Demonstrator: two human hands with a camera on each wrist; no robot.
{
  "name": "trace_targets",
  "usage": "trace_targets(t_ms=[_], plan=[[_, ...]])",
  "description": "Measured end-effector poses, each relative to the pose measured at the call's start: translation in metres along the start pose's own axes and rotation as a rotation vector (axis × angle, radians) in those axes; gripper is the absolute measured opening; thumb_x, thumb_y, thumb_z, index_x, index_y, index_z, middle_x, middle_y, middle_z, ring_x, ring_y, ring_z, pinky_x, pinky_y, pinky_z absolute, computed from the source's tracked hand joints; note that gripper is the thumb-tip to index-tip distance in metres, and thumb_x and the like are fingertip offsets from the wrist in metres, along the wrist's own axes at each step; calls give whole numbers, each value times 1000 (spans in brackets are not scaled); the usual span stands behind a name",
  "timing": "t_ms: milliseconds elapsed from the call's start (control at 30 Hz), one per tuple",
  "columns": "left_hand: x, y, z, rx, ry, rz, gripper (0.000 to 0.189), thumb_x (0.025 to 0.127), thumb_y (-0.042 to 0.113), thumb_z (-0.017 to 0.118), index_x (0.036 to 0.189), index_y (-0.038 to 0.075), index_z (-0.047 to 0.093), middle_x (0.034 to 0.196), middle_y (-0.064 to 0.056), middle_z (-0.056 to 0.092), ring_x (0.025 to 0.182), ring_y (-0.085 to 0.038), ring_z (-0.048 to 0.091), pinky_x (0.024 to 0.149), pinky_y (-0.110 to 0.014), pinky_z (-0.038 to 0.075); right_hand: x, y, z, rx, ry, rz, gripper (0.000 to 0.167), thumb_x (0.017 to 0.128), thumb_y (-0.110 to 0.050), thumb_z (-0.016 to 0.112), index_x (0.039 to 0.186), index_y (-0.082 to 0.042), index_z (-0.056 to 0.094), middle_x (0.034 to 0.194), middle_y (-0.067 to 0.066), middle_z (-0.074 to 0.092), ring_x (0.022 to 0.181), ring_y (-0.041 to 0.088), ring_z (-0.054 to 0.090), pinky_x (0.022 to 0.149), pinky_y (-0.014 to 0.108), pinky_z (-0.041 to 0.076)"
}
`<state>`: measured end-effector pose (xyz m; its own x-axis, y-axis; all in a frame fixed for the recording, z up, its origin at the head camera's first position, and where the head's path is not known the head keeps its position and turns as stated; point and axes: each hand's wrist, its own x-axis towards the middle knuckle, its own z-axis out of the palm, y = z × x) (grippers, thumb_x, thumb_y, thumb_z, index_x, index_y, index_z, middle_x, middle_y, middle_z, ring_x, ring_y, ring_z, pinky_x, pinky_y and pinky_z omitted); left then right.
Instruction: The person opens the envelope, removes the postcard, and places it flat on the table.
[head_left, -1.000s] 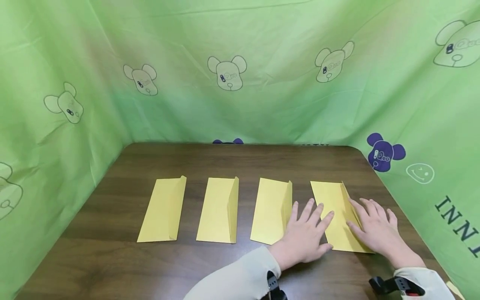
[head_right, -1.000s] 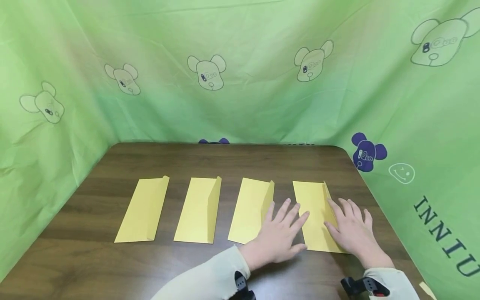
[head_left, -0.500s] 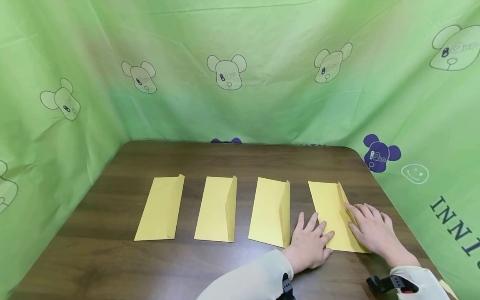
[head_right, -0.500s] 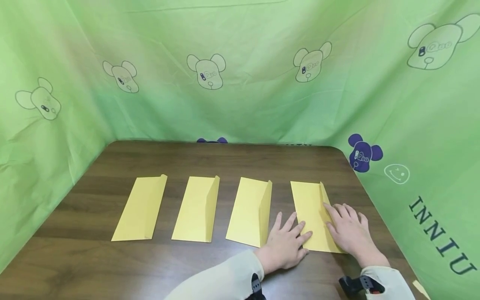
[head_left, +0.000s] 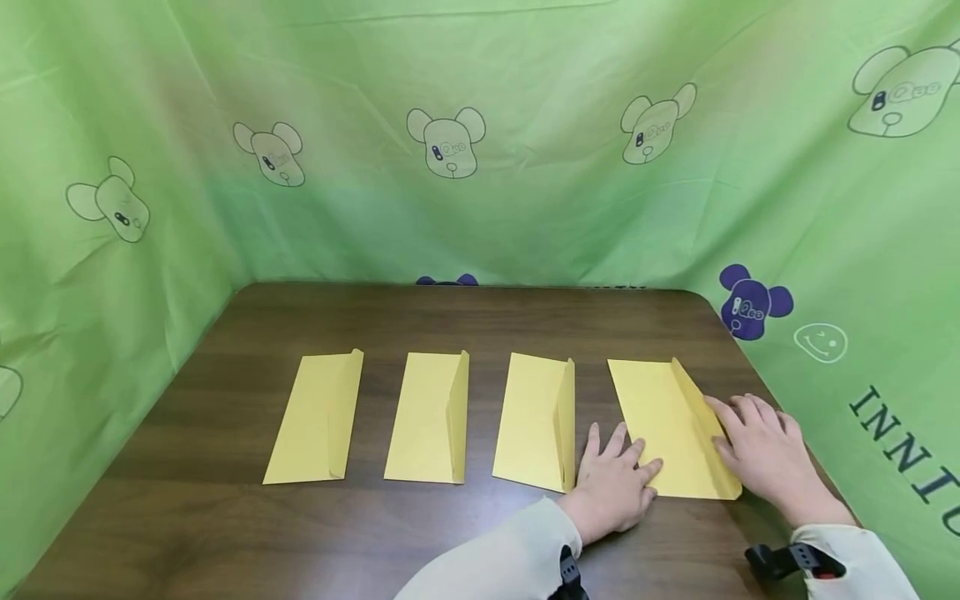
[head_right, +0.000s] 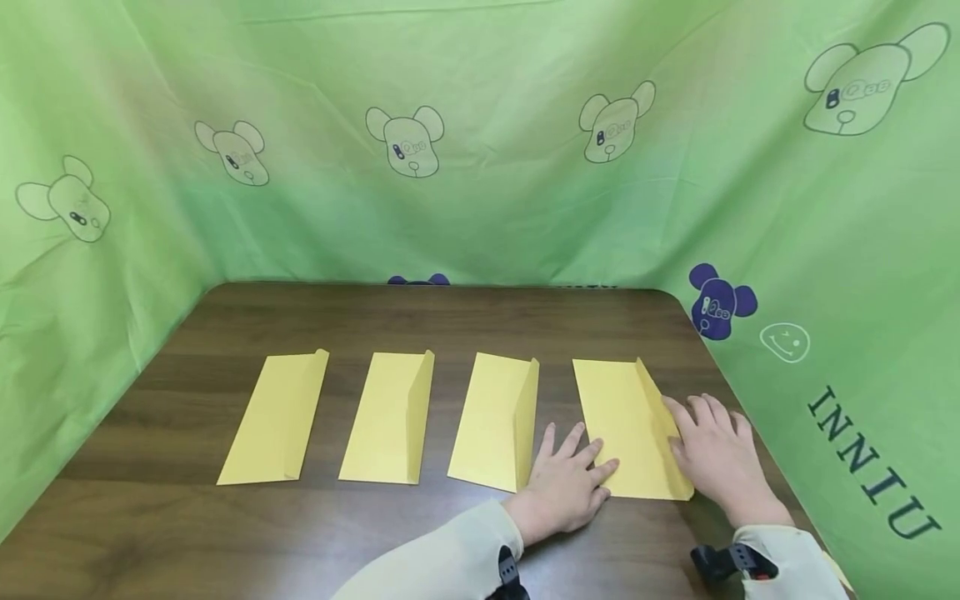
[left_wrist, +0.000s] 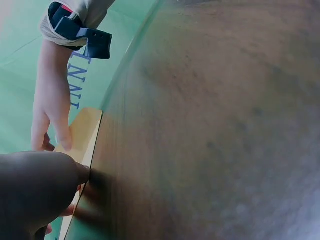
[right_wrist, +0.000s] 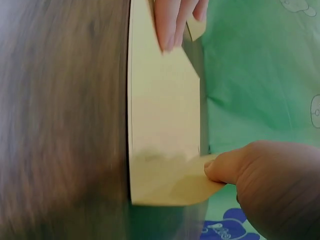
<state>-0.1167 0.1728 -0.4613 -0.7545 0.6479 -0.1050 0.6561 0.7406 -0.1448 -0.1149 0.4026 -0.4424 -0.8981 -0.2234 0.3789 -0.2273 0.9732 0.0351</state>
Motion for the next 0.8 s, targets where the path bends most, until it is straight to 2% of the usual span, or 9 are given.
trace_targets(t_ms=[100, 367, 633, 800], plan=[[-1, 0, -1, -3, 0, -3, 45, 103, 59, 26, 148, 59, 28, 157, 26, 25, 150, -10, 11, 119, -47, 10, -4, 5, -1, -11, 3, 8, 59, 76, -11, 75, 129, -3, 50, 119, 31, 48, 116, 52, 41, 86, 72, 33], [-1, -1, 0, -26, 8, -10, 45, 103, 59, 27, 149, 58, 28, 157, 26, 25, 150, -10, 13, 119, -47, 11, -10, 24, 5, 5, -85, 41, 61, 84, -15, 75, 135, -4, 44, 126, 33, 39, 120, 55, 34, 88, 72, 28], [-2, -2, 2, -42, 26, -19, 45, 103, 59, 28, 149, 58, 28, 157, 25, 26, 150, -10, 14, 118, -47, 12, -12, 32, 13, -15, -109, -48, 41, 92, -19, 68, 129, -13, 52, 128, 25, 46, 121, 52, 38, 87, 71, 32], [-2, -1, 4, -50, 27, -18, 45, 103, 59, 29, 148, 58, 29, 157, 25, 26, 149, -11, 15, 118, -47, 13, -15, 35, 16, -34, -183, -71, 41, 97, -23, 63, 136, -16, 51, 129, 22, 51, 116, 47, 47, 77, 65, 40]])
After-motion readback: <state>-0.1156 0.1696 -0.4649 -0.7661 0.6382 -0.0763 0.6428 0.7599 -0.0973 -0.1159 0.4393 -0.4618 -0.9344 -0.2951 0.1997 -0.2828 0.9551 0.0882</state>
